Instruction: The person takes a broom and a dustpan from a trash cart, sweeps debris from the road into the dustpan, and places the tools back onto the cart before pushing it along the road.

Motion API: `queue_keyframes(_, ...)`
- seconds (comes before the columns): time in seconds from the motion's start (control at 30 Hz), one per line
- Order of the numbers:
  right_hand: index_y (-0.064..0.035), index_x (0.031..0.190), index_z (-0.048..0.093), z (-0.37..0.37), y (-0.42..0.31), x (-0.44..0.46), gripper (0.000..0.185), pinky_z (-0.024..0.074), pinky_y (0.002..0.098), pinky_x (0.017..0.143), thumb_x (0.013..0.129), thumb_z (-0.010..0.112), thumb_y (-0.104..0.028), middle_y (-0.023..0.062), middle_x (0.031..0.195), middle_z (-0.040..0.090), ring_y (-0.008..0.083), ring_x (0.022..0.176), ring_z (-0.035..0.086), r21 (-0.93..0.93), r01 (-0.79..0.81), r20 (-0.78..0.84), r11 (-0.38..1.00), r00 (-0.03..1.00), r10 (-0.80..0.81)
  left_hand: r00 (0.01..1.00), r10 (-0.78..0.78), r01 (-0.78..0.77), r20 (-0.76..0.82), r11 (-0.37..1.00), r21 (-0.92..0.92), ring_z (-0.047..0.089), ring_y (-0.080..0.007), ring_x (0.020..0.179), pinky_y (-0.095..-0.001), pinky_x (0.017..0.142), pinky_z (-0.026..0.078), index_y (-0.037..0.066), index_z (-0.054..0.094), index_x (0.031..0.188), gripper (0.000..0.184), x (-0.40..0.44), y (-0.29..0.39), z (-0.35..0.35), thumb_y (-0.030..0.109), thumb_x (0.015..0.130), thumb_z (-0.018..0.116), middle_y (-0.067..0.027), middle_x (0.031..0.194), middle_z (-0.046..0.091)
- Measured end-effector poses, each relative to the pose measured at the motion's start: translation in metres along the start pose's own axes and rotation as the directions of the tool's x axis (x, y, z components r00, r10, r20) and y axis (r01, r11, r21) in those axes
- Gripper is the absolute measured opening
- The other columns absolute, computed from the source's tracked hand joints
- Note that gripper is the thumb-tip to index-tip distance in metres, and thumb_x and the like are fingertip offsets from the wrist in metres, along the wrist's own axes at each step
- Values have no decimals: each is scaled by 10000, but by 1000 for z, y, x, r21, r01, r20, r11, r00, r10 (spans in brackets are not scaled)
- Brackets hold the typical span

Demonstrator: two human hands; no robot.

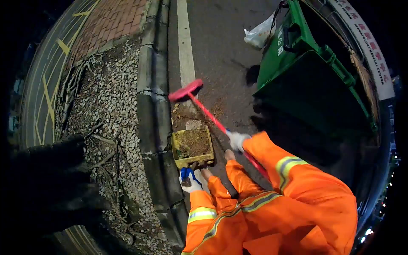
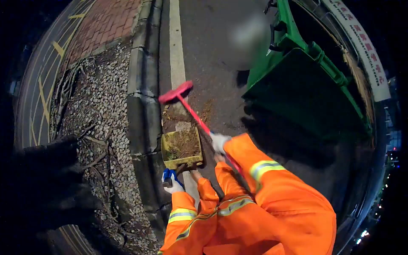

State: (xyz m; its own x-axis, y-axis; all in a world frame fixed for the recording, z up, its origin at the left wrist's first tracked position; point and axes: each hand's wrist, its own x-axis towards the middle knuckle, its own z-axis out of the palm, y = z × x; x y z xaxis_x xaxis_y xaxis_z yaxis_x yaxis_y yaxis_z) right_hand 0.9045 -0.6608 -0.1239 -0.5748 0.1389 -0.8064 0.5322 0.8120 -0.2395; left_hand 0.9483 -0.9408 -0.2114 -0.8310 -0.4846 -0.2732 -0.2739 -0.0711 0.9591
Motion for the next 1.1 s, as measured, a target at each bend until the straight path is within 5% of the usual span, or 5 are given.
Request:
queue_keyframes(0.27, -143, 1423, 298, 43, 95, -181, 672, 477, 438, 777, 782, 500, -134, 262, 982, 622, 391, 903, 615, 62, 19, 281, 998, 959, -36, 970, -70, 124, 233, 966, -226, 595, -224, 913, -322, 838, 492, -23, 560, 1163, 380, 17, -11, -8, -105, 792, 558, -119, 1035, 615)
queue_keyframes(0.4, -140, 1414, 302, 19, 81, -137, 610, 462, 452, 806, 825, 465, -141, 260, 1037, 607, 413, 930, 595, 75, 66, 13, 995, 998, -67, 950, 166, -240, 265, 930, 279, 593, -212, 906, -317, 834, 490, -17, 550, 1181, 396, -4, 2, -22, -93, 792, 569, -103, 1033, 615)
queue_keyframes(0.6, -91, 1333, 408, -17, 28, 38, 545, 497, 478, 741, 793, 461, -143, 257, 1000, 625, 389, 900, 626, 272, 144, -218, 951, 972, -85, 994, -94, 95, 47, 995, -17, 586, -178, 870, -294, 800, 487, -31, 585, 1110, 325, -30, 13, -33, -58, 788, 618, -91, 1000, 620)
queue_keyframes(0.9, -214, 1430, 261, 53, 102, -142, 649, 448, 453, 831, 821, 481, -178, 246, 1069, 607, 406, 964, 590, 81, 137, 226, 987, 962, -152, 974, -43, 85, 224, 980, -181, 584, -167, 783, -281, 724, 496, -20, 601, 1093, 279, -5, 3, -17, -51, 817, 589, -88, 924, 623)
queue_keyframes(1.1, -190, 1411, 323, -4, 127, -145, 652, 465, 433, 823, 780, 484, -170, 249, 1062, 606, 390, 962, 596, 182, 8, 73, 983, 997, -22, 871, -245, -198, 425, 617, 762, 630, -273, 814, -327, 756, 489, 60, 684, 1012, 304, -19, 41, -21, 229, 759, 665, -147, 908, 641)
